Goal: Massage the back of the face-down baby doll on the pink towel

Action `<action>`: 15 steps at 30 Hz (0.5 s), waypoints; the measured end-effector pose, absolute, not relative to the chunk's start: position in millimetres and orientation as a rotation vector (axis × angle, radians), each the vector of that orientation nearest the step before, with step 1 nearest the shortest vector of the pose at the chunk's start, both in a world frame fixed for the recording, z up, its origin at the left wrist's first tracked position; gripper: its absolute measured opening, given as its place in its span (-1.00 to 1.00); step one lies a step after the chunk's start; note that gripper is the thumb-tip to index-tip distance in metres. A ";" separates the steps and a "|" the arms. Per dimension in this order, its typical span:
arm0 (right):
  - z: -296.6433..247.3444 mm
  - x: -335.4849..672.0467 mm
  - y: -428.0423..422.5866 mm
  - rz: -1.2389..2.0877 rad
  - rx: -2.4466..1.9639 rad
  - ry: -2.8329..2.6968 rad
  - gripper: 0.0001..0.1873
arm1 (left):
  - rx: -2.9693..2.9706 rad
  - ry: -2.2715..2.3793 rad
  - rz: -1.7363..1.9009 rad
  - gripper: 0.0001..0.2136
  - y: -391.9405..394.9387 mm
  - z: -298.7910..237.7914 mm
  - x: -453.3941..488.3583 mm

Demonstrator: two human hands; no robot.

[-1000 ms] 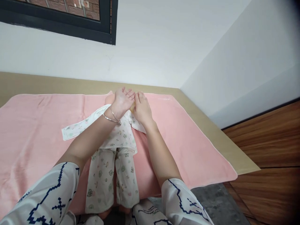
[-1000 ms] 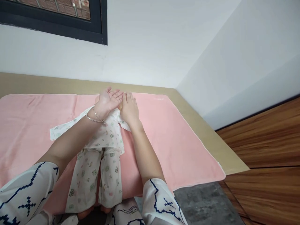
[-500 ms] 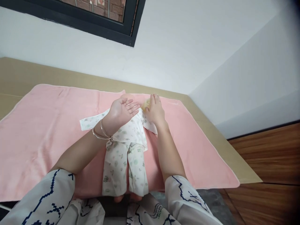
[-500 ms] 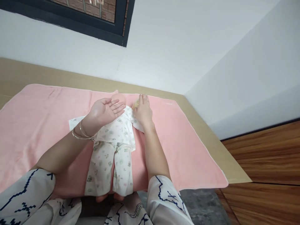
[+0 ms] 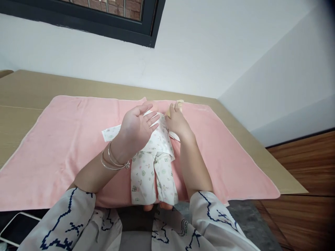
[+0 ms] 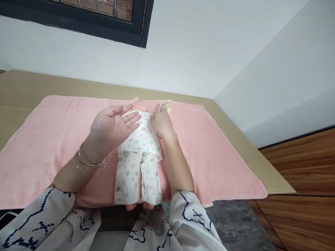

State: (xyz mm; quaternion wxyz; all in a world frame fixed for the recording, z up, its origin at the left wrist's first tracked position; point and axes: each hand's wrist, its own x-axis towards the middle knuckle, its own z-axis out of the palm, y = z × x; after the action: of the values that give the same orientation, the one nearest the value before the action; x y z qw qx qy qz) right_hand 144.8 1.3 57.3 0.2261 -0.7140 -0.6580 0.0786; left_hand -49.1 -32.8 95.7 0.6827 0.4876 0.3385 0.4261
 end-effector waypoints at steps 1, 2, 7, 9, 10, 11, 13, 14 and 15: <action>65.7 139.3 -13.6 0.242 -1.828 -1.828 -0.34 | 0.982 0.773 0.943 -0.55 -39.5 102.7 -46.7; 72.8 132.3 -29.4 0.257 -1.693 -1.837 -0.39 | 0.880 0.773 0.936 -0.57 -46.7 109.5 -43.9; 79.1 83.9 -99.1 0.164 -1.137 -2.111 -0.34 | 0.599 0.516 0.896 -0.62 -77.1 134.9 -40.4; 72.5 66.4 -119.3 0.116 -0.977 -2.204 -0.12 | 0.529 0.541 0.941 -0.62 -80.8 139.7 -47.7; 69.5 59.8 -128.2 0.095 -0.897 -2.244 0.00 | 0.516 0.573 0.978 -0.61 -80.9 141.2 -51.9; 67.6 55.3 -136.3 0.092 -0.831 -2.286 0.08 | 0.521 0.590 1.012 -0.59 -80.3 142.1 -55.7; 66.9 52.5 -149.0 0.135 -0.756 -2.367 0.15 | 0.564 0.567 1.071 -0.55 -80.0 142.1 -58.9; 68.0 54.2 -153.0 0.166 -0.744 -2.398 0.16 | 0.591 0.546 1.097 -0.55 -81.5 141.0 -57.5; 69.9 57.4 -155.0 0.188 -0.728 -2.419 0.16 | 0.614 0.529 1.124 -0.54 -84.6 139.1 -54.1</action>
State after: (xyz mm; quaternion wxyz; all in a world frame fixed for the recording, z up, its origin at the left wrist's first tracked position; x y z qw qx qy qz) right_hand 57.4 -155.0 69.9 0.2997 -0.2743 -0.9110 0.0708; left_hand -54.1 -84.6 139.1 0.7694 0.2830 0.2438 0.5182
